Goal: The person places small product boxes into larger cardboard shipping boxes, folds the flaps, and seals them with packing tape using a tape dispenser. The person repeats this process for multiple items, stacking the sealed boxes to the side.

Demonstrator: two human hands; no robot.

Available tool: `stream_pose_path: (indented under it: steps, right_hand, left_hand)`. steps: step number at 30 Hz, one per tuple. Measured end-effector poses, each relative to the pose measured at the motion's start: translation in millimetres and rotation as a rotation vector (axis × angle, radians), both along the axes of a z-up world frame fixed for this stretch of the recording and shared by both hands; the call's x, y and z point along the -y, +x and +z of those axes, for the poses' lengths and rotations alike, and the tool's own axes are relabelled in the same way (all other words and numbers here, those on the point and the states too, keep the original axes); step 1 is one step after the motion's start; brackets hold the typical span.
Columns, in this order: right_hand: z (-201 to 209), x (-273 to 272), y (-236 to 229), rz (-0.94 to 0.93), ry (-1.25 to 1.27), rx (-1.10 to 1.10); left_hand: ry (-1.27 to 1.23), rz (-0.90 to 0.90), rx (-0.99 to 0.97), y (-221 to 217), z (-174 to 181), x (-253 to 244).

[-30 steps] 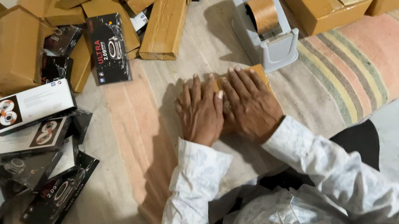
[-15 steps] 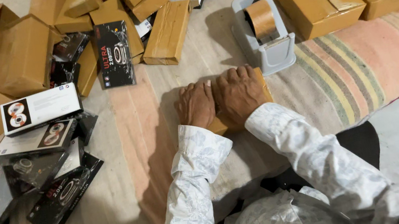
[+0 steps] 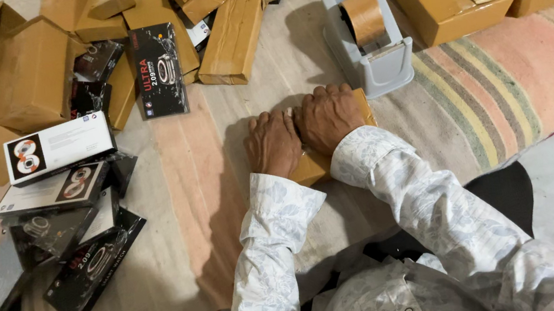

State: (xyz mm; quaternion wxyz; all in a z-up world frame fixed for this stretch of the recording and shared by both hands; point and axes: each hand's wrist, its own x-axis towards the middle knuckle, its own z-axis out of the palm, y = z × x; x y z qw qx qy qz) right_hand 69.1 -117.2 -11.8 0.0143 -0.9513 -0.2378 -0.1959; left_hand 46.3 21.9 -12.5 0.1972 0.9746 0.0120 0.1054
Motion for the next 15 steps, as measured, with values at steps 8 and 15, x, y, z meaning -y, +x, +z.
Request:
stream_pose_path:
  steps: [8,15]
  right_hand:
    - [2.1,-0.1,-3.4,0.002,-0.010,-0.022]
    - [0.7,2.8,0.1,0.051,0.058,0.012]
  left_hand:
    - [0.029,0.009,0.044,-1.8,-2.2,1.3]
    - [0.055,0.084,0.024,-5.8,3.2,6.8]
